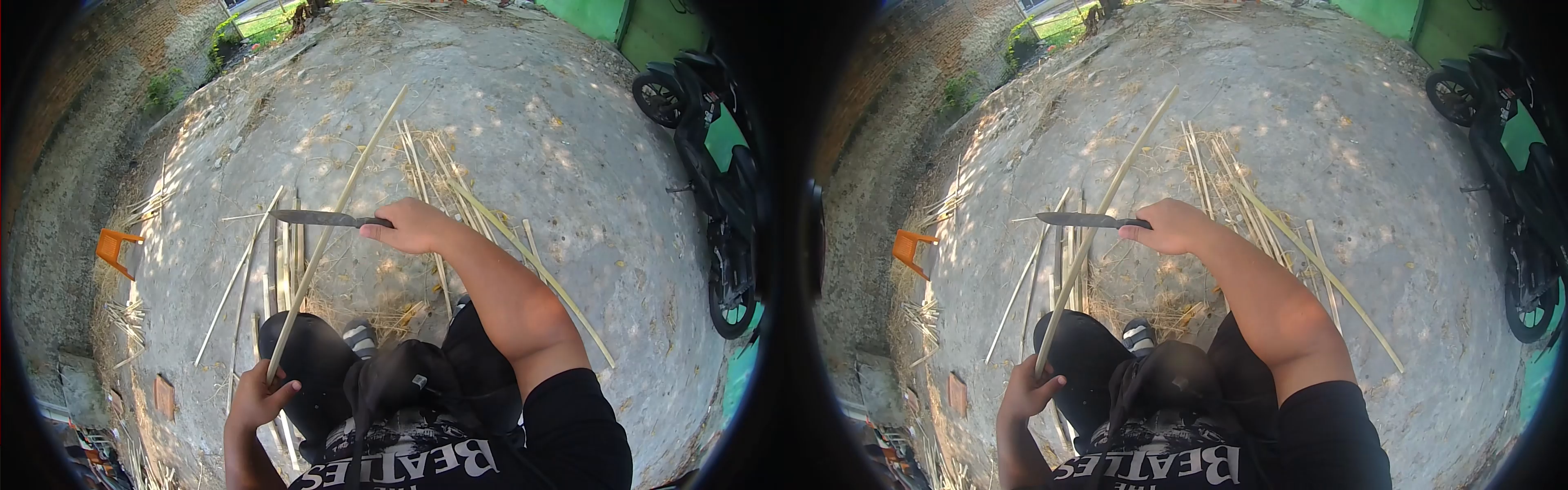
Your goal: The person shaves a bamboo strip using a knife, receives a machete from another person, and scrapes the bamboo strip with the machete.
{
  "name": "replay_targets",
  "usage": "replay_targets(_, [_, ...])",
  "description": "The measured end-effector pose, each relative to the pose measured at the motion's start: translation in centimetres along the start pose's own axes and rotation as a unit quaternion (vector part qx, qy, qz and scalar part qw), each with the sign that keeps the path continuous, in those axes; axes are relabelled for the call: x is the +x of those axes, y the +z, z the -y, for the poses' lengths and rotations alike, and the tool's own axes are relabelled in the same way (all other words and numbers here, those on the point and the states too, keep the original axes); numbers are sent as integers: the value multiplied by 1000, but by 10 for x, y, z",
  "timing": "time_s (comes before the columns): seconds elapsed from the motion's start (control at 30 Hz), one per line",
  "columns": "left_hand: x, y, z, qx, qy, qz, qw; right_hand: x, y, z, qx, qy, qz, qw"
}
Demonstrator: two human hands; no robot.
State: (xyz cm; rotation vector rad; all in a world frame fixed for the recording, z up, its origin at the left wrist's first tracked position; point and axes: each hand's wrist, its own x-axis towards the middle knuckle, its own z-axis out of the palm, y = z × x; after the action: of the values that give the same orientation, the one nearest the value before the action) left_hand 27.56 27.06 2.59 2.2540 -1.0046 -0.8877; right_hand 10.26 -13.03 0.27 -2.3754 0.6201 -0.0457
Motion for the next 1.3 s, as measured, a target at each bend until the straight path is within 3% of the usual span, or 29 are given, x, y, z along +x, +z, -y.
replay_targets(0.4, [-1, 0, -8, 10, -9, 15, 1000, -3, 5, 14, -2, -12, 25, 1000])
replay_targets(0.5, [-2, 0, -11, 9, -15, 17, 1000, -1, 19, 12, -21, -69, 21, 997])
replay_targets(0.6, [-7, -2, -11, -3, -21, 16, 1000, 5, 8, -2, 29, 13, -18, 999])
replay_targets(0.7, [-4, 2, -2, -34, -9, 5, 999, 6, 10, -4, 21, -14, -51, 998])
replay_targets(0.83, [-3, 1, -2, -57, 1, -1, 998, -3, 19, 18, -29, -80, 21, 996])
replay_targets(0.93, [-9, -6, -12, -46, -17, 12, 999, 10, -2, -13, 62, 59, -43, 995])
replay_targets(1.07, [-5, -4, -11, -60, -22, 18, 998, -8, 21, 27, -58, -93, 42, 993])
replay_targets(1.17, [-13, -9, -11, -76, -30, 17, 997, 2, 17, 4, 12, -38, -11, 999])
replay_targets(1.2, [-13, -10, -7, -90, -26, 9, 996, 7, 0, -7, 49, 41, -10, 998])
replay_targets(1.3, [-13, -10, -3, -112, -31, 14, 993, 6, 9, -3, 7, 3, -18, 1000])
